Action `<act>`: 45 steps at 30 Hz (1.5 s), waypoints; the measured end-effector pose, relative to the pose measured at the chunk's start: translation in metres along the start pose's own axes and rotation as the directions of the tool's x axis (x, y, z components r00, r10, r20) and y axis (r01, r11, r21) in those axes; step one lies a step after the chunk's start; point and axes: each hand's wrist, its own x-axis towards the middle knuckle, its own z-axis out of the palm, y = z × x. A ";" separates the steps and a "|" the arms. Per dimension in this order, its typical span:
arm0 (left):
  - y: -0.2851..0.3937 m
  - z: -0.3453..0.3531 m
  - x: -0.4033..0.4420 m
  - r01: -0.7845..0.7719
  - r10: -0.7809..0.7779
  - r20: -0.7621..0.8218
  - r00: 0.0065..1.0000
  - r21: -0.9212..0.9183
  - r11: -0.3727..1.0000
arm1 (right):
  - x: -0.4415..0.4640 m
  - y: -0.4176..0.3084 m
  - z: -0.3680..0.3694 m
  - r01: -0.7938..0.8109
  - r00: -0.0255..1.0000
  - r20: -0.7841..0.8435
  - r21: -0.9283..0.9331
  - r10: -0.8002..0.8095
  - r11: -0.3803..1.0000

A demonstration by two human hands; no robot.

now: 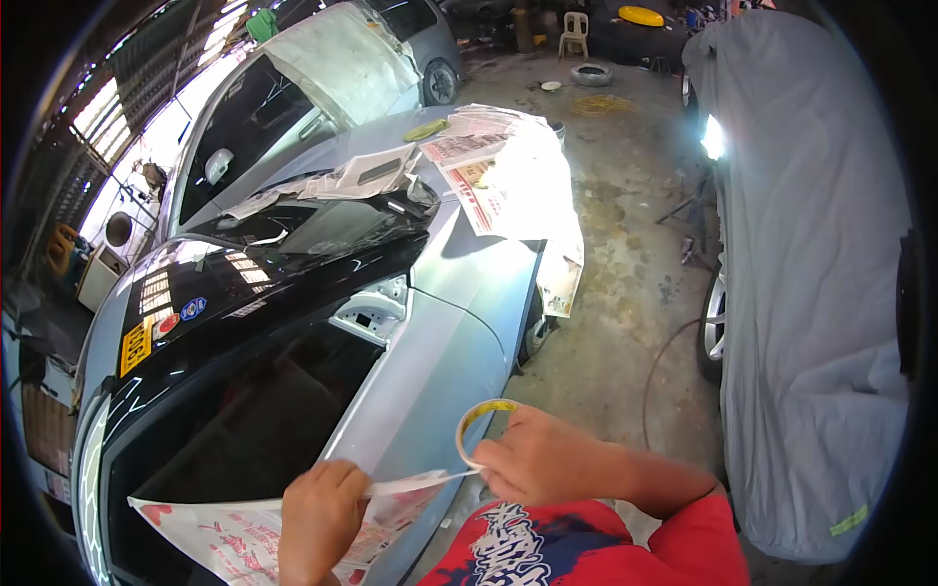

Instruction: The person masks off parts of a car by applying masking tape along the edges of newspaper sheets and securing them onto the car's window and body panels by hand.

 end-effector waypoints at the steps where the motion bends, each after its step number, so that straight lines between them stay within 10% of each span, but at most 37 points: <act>1: 0.018 -0.001 -0.001 0.024 -0.024 -0.010 1.000 0.004 1.000 | -0.008 0.000 -0.015 0.024 1.000 0.008 -0.029 -0.024 0.999; 17: 0.253 0.099 0.108 0.000 -0.003 -0.004 1.000 -0.515 0.857 | -0.118 0.019 -0.260 0.283 0.913 0.407 -0.568 -0.035 0.773; 30: 0.278 0.137 0.232 -0.234 0.202 -0.121 0.972 -0.590 0.773 | -0.140 0.057 -0.315 0.260 0.887 0.435 -0.746 0.153 0.613; 45: 0.279 0.220 0.444 -0.247 0.336 -0.026 0.941 -0.730 0.637 | -0.110 0.282 -0.393 0.193 0.841 0.422 -0.818 0.339 0.541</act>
